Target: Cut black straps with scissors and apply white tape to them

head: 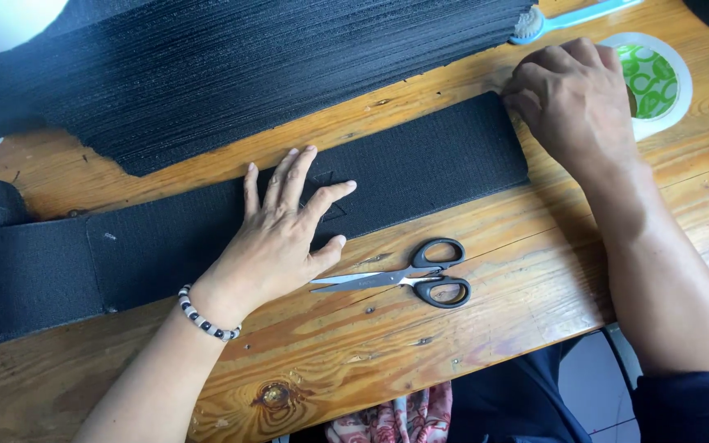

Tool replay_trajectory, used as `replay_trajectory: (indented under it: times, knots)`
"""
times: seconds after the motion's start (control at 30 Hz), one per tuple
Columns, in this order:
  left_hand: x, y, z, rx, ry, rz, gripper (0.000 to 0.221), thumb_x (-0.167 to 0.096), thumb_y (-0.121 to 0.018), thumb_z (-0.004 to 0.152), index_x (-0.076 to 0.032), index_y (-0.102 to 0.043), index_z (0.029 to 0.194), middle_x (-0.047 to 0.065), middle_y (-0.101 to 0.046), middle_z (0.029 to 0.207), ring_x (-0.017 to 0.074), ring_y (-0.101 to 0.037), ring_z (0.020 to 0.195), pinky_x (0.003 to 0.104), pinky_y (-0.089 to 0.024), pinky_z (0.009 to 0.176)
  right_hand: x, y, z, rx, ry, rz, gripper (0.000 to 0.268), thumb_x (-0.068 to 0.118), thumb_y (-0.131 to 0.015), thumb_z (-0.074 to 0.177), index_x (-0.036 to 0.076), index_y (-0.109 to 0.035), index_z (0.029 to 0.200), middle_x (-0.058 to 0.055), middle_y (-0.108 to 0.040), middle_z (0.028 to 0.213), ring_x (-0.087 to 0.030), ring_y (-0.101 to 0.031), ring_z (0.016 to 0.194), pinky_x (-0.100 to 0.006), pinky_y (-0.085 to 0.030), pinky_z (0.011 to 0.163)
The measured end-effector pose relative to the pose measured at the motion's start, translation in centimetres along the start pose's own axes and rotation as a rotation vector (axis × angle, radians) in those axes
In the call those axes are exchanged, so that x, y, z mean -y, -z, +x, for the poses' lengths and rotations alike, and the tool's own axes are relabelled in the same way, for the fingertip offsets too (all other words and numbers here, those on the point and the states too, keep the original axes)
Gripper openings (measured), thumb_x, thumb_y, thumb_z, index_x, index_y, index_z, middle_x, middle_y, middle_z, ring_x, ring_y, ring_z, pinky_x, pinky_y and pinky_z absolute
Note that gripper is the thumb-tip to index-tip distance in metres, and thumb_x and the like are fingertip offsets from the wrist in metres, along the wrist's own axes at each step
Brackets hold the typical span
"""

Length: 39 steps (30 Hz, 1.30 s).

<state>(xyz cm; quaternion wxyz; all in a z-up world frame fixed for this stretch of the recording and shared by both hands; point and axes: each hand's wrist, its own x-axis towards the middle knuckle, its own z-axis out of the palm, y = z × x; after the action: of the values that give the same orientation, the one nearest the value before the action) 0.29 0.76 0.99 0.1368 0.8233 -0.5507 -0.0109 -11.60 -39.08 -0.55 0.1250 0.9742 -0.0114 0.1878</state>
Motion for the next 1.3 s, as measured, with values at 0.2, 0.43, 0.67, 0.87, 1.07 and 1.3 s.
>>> replay_trajectory:
  times: [0.2,0.43,0.67,0.87,1.07,1.3]
  knots:
    - [0.0,0.1,-0.1,0.002,-0.001,-0.006,0.061,-0.040,-0.065,0.087,-0.025,-0.051,0.145,0.025,-0.027,0.160,0.0429,-0.028,0.150,0.076,-0.020,0.112,-2.5,-0.7,-0.9,-0.019,-0.082,0.048,0.001,0.026,-0.082,0.109,0.027,-0.081,0.109,0.001,-0.077,0.109,-0.030,-0.065,0.099,-0.042,-0.049,0.088]
    - [0.0,0.1,0.0,0.014,-0.003,-0.012,0.062,-0.040,-0.065,0.088,-0.024,-0.050,0.145,0.025,-0.026,0.161,0.0430,-0.027,0.150,0.077,-0.019,0.112,-0.9,2.6,-0.6,-0.138,-0.190,0.193,0.020,0.003,-0.069,0.118,0.004,-0.082,0.133,-0.013,-0.072,0.122,-0.032,-0.062,0.099,-0.044,-0.048,0.083]
    - [0.0,0.2,0.1,0.042,0.008,-0.039,0.062,-0.039,-0.065,0.089,-0.025,-0.048,0.147,0.025,-0.024,0.162,0.0431,-0.024,0.151,0.077,-0.017,0.113,1.9,2.5,0.7,0.245,-0.127,0.627,0.039,0.015,-0.072,0.102,0.003,-0.069,0.139,-0.020,-0.058,0.111,-0.034,-0.066,0.093,-0.045,-0.050,0.088]
    - [0.0,-0.1,0.2,0.074,0.024,-0.080,0.063,-0.038,-0.064,0.089,-0.024,-0.046,0.148,0.025,-0.019,0.163,0.0429,-0.018,0.153,0.077,-0.011,0.113,1.3,0.5,0.4,0.286,-0.178,0.629,0.040,0.021,-0.078,0.097,0.001,-0.066,0.129,-0.018,-0.057,0.113,-0.033,-0.064,0.089,-0.043,-0.051,0.087]
    - [0.0,0.2,0.1,0.092,0.023,-0.084,0.061,-0.038,-0.063,0.091,-0.024,-0.045,0.148,0.025,-0.017,0.163,0.0445,-0.017,0.153,0.077,-0.009,0.114,2.7,2.5,1.0,0.230,-0.061,0.623,0.047,0.009,-0.074,0.095,0.003,-0.061,0.140,-0.019,-0.056,0.118,-0.033,-0.057,0.114,-0.042,-0.044,0.106]
    - [0.3,0.7,0.0,0.092,0.042,-0.087,0.062,-0.036,-0.068,0.086,-0.026,-0.048,0.144,0.022,-0.022,0.161,0.0417,-0.022,0.152,0.077,-0.012,0.113,1.9,2.0,2.6,0.440,-0.140,0.555,0.053,0.019,-0.074,0.089,0.013,-0.063,0.140,-0.017,-0.064,0.105,-0.035,-0.065,0.097,-0.046,-0.048,0.094]
